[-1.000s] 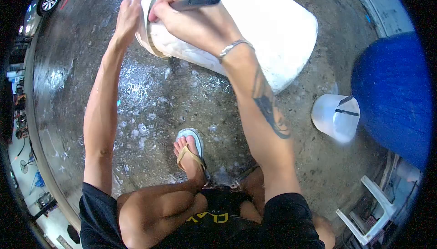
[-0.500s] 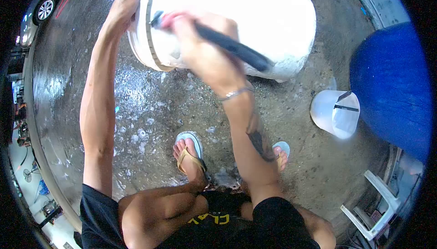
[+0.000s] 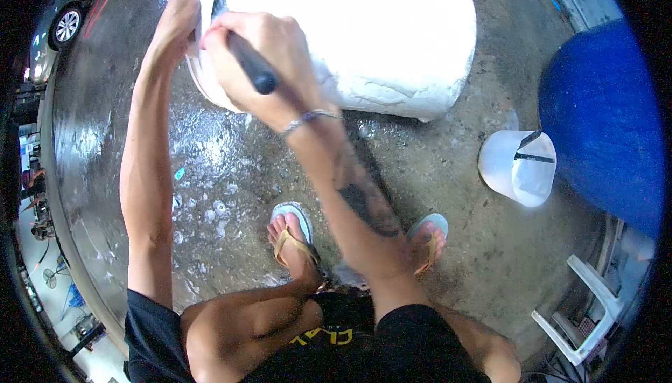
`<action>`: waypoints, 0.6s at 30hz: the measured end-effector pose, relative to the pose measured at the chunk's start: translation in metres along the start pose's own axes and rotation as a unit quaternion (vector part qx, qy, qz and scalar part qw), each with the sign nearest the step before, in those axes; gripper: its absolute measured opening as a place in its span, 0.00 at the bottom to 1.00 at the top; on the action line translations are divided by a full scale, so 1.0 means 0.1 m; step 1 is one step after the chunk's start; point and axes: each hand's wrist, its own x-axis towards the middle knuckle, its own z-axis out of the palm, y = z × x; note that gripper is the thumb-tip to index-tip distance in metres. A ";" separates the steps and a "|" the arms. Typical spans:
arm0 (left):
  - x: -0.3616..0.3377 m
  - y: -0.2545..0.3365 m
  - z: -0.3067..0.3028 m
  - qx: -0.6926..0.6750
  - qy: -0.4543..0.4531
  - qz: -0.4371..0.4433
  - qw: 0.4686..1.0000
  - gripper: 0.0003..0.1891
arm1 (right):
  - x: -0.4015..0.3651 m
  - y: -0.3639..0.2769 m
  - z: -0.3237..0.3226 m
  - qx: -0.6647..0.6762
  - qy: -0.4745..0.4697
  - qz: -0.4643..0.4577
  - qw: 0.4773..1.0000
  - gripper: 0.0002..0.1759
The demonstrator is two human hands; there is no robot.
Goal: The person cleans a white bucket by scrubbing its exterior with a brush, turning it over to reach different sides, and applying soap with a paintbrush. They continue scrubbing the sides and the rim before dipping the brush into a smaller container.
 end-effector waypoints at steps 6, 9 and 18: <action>-0.11 0.10 0.01 0.050 0.003 -0.005 0.999 0.26 | -0.04 -0.09 -0.25 -0.071 0.023 0.001 0.997 0.10; -0.10 0.07 0.01 0.059 0.030 -0.006 0.998 0.26 | -0.12 -0.28 -0.17 0.043 -0.059 0.137 0.988 0.11; -0.10 0.08 0.02 0.064 0.030 -0.018 0.997 0.26 | -0.22 -0.16 -0.07 0.128 0.087 0.142 0.978 0.12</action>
